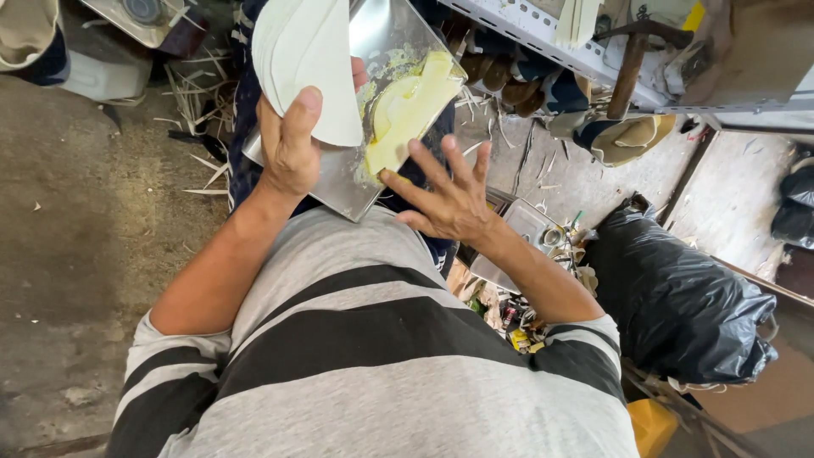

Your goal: Applying adhesive to shoe upper components by pressing them against a glue-covered metal tray and stacking them.

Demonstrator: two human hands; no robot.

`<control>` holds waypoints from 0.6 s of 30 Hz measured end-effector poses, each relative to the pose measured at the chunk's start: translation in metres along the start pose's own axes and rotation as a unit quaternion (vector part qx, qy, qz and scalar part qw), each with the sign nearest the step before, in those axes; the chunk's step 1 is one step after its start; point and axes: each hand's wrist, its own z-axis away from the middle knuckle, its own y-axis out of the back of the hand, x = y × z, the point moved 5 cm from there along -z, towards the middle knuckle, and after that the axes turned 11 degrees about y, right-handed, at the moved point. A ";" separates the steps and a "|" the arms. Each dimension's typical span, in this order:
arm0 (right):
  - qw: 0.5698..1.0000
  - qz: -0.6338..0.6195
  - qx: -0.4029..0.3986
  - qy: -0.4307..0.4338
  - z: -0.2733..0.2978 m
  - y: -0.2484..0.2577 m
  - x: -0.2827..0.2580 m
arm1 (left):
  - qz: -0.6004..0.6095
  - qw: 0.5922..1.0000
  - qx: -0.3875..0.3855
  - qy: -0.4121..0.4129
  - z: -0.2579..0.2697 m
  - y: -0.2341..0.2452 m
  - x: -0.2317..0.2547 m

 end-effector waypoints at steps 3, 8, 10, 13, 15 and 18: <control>0.990 -0.086 0.015 -0.107 -0.017 -0.004 0.020 | -0.039 0.998 -0.035 -0.035 0.000 -0.005 0.005; 0.960 -0.151 -0.004 -0.234 -0.036 -0.014 0.044 | -0.102 0.994 -0.024 -0.031 -0.001 -0.013 0.022; 0.979 0.094 -0.040 -0.177 -0.037 -0.018 0.039 | -0.175 0.983 -0.019 -0.042 -0.002 -0.013 0.025; 0.990 -0.057 0.006 -0.127 -0.058 0.018 0.019 | -0.161 0.986 -0.019 -0.027 0.001 -0.016 0.027; 0.983 -0.054 -0.011 -0.175 -0.042 -0.008 0.036 | -0.144 0.989 -0.022 -0.020 -0.002 -0.016 0.026; 0.974 -0.019 -0.061 -0.219 -0.034 -0.010 0.046 | -0.150 0.988 -0.026 -0.025 -0.004 -0.018 0.031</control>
